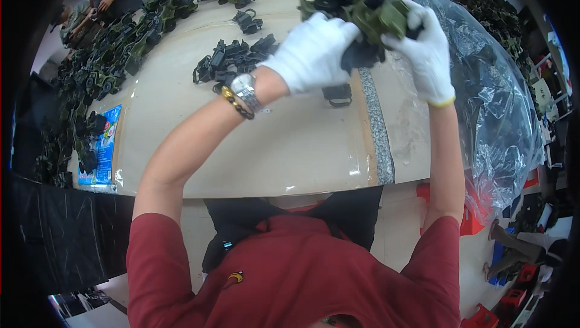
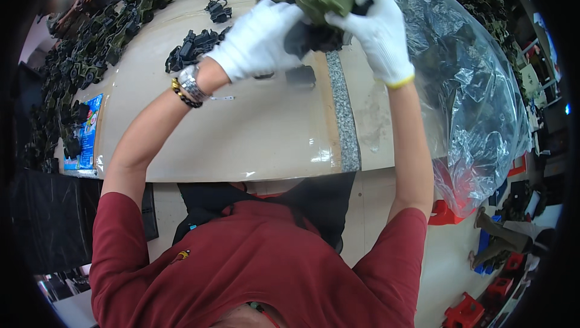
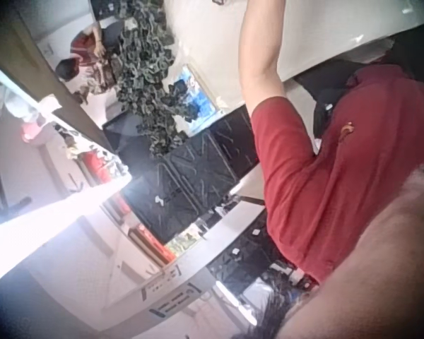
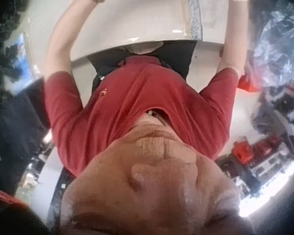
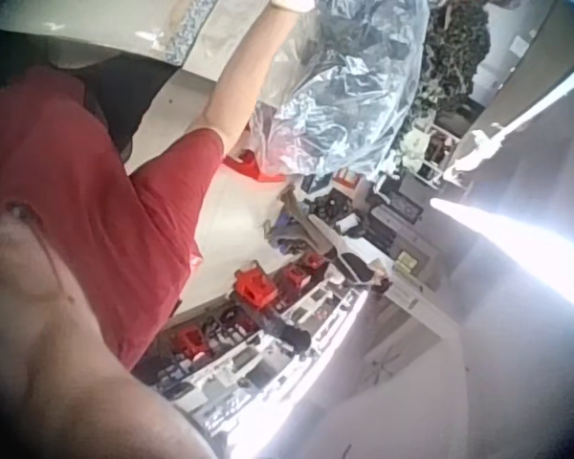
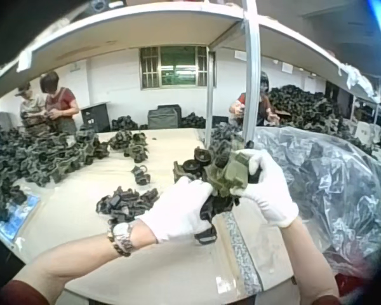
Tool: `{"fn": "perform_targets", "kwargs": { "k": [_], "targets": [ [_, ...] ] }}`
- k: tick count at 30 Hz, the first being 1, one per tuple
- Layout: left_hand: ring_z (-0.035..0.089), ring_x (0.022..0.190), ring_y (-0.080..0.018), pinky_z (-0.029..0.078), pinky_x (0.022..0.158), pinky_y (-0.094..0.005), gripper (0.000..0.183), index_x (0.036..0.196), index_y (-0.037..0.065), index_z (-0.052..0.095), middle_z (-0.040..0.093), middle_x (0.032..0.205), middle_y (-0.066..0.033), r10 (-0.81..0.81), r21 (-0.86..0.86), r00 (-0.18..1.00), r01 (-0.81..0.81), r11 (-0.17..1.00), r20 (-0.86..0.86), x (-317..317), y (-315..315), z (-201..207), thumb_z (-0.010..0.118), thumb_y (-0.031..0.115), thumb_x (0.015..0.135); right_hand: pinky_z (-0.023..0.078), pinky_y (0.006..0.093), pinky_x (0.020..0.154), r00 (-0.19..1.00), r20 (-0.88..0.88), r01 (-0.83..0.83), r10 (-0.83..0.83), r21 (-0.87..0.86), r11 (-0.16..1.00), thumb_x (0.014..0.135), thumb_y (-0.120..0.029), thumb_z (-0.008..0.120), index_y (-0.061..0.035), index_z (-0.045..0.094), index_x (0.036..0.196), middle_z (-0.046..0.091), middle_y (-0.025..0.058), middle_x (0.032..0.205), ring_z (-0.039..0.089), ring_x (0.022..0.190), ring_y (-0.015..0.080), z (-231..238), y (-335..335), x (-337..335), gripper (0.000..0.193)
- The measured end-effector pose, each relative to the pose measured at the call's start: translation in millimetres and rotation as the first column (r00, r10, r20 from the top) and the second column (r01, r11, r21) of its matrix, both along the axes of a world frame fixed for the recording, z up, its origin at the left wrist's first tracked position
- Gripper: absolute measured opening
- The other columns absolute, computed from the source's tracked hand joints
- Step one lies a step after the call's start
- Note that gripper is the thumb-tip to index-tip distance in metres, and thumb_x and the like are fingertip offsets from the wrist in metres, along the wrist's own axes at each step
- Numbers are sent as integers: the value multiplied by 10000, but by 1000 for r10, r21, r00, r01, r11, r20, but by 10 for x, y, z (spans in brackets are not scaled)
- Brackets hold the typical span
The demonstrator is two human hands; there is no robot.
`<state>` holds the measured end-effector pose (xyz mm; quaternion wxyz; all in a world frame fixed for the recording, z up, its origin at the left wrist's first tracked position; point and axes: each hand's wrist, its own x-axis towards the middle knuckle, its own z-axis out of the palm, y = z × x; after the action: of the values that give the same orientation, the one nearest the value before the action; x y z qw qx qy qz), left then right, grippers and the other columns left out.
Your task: Assembling plastic toy military vehicles and placing them in plastic bags.
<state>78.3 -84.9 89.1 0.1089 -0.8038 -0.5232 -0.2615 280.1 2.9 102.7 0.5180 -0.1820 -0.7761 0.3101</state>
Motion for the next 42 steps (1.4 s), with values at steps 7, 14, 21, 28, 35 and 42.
{"fn": "perform_targets", "kwargs": {
  "k": [7, 14, 21, 28, 35, 42],
  "targets": [
    [616, 896, -320, 543, 730, -417, 406, 986, 60, 615, 637, 942, -128, -167, -22, 982, 170, 985, 93, 966, -34, -713, 758, 244, 652, 378, 225, 950, 948, 131, 306, -289, -140, 942, 687, 37, 770, -17, 594, 1205, 423, -18, 958, 460, 929, 123, -447, -659, 942, 551],
    [568, 1087, -290, 464, 907, -431, 384, 1127, 85, 589, 598, 1075, -85, -343, -69, 937, 339, 938, -69, 1261, 219, -1138, 681, 115, 755, 404, 258, 961, 839, 260, 494, -478, 3, 869, 738, 6, 742, -43, 441, 911, 567, 86, 1234, 513, 1015, 151, -1107, -269, 1644, 351],
    [496, 1247, -329, 420, 979, -467, 333, 1092, 95, 595, 584, 1143, -91, -326, -19, 944, 325, 946, -62, 542, -588, -1100, 610, 72, 761, 495, 426, 926, 686, 249, 313, -684, 747, 586, 746, 51, 545, -73, 652, 981, 670, 153, 1144, 621, 1061, 323, -151, -194, 412, 286],
    [514, 1250, -354, 394, 1029, -509, 250, 1028, 115, 636, 592, 1150, -92, -30, -96, 1000, 31, 995, 9, -120, -1405, -1057, 712, 132, 790, 551, 474, 803, 196, 859, -388, -472, 510, 767, 883, -81, 532, -70, 675, 1025, 711, 175, 1002, 689, 947, 369, -1036, 1162, -1225, 202],
    [511, 1266, -377, 416, 1007, -492, 341, 1033, 112, 641, 596, 1178, -112, 295, -45, 945, -291, 956, 142, -822, -1808, -1069, 778, 76, 722, 547, 463, 790, 152, 919, -382, -364, 394, 836, 876, -96, 539, -73, 621, 1140, 694, 216, 1033, 688, 932, 378, -1105, 1216, -1266, 278],
    [450, 1322, -393, 390, 1067, -479, 486, 1178, 77, 618, 542, 1339, -170, 411, -38, 865, -418, 908, 289, -1257, -1494, -1230, 786, 50, 722, 555, 386, 699, 437, 813, -470, -385, 571, 673, 881, -124, 576, -180, 611, 1177, 599, 104, 954, 647, 873, 290, -855, 855, -1142, 303]
  ]
}}
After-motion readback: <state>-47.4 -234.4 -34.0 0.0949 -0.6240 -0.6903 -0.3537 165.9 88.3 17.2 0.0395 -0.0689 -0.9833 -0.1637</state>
